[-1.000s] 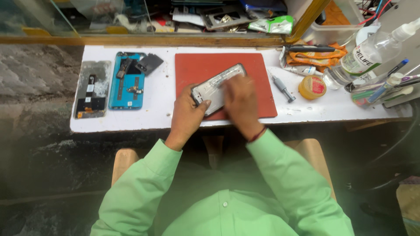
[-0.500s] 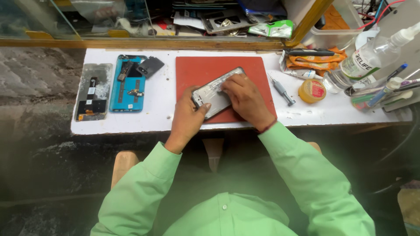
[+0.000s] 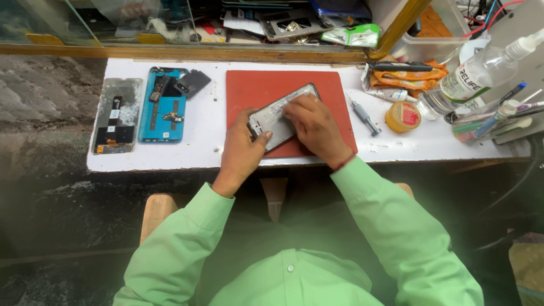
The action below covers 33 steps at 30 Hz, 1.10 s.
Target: The person removes the back cover of a smartphone, then uses a screwdriver to unscrew and remove internal components including a metal plate and battery. The person wipes the back of the phone with a cloth. The phone remains disassembled on the workbench.
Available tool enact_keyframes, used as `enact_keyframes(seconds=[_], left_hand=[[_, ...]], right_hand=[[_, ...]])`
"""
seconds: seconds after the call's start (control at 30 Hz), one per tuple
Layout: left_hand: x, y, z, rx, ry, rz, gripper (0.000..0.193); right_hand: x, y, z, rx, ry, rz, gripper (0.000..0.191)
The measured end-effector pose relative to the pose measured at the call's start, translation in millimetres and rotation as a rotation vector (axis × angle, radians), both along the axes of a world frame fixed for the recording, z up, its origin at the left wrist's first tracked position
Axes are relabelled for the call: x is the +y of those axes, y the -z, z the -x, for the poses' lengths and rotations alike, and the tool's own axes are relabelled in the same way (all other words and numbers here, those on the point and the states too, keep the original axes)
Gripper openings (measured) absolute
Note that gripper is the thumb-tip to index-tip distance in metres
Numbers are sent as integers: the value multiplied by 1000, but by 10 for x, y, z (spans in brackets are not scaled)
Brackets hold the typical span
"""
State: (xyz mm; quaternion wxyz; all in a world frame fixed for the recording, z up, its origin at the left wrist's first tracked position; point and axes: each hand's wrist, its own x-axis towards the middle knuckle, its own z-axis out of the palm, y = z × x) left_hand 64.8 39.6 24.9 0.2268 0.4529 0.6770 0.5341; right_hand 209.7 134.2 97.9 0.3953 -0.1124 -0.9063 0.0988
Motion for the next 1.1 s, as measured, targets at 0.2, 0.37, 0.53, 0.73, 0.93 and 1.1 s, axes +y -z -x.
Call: enact_keyframes(seconds=[0.2,0.37,0.53,0.73,0.93,1.1], left_hand=[[11,-36,5,-90,40,-78,53],[18,-12,13,9,7,-41,52],[42,-5,36,-112,47,-55,54],[22,-21,30,-45,26,14,54],[45,-16,36,-104,43,-60,54],[33,-2,18,-58,21,-12,54]], right_hand=[[8,-30,91,7,6,-32,12],[-68,-47,68,31,28,-61,11],[-21,-91,218,32,48,-42,9],[-87,-75,86,28,34,-73,11],[16,-144,220,-4,39,-100,11],[-32,-111,42,-35,-8,-152,20]])
